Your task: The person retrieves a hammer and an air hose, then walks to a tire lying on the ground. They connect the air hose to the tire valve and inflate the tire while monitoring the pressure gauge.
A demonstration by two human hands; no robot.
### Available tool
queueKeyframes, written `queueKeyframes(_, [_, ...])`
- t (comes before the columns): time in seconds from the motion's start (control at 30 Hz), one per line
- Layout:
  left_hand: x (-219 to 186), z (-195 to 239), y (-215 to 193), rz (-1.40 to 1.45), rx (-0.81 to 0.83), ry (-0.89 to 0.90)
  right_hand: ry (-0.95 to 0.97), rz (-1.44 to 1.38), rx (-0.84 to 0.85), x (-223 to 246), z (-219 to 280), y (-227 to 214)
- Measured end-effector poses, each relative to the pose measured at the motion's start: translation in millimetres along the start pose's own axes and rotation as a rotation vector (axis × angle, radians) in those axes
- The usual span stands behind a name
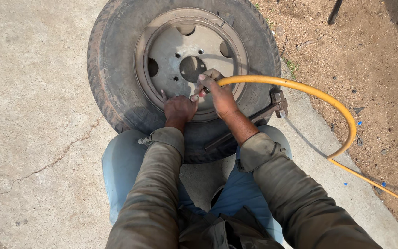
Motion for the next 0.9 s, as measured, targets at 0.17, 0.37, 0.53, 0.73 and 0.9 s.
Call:
queueKeyframes(0.17, [5.9, -12.7, 16.5, -0.005, -0.051, 0.025, -0.078, 0.391, -0.025, 39.3, 62.5, -94.5])
queueKeyframes(0.37, [15.6, -29.2, 41.1, 0.054, -0.176, 0.051, -0.09, 0.534, -0.628, 16.0, 200.3, -261.2])
queueKeyframes(0.53, [24.0, -46.5, 56.6, 0.052, -0.302, 0.085, 0.534, 0.644, -0.744, -81.3, 314.5, -352.0])
queueKeyframes(0.73, [26.1, -36.2, 48.7, 0.017, -0.277, 0.137, 1.02, 0.8, -0.625, -181.2, 401.1, -353.9])
queueKeyframes(0.9, [22.9, -34.8, 44.7, 0.011, -0.305, 0.105, 1.098, 0.782, -0.571, -213.4, 416.5, -328.2])
Point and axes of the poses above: each hand's wrist, its own z-axis away from the middle knuckle, its own y-axis out of the palm, x = y × z, the point moved 2 cm from there along -z, towards the middle knuckle, and after that the axes turned 6 degrees about -y, right-handed, at the moved point
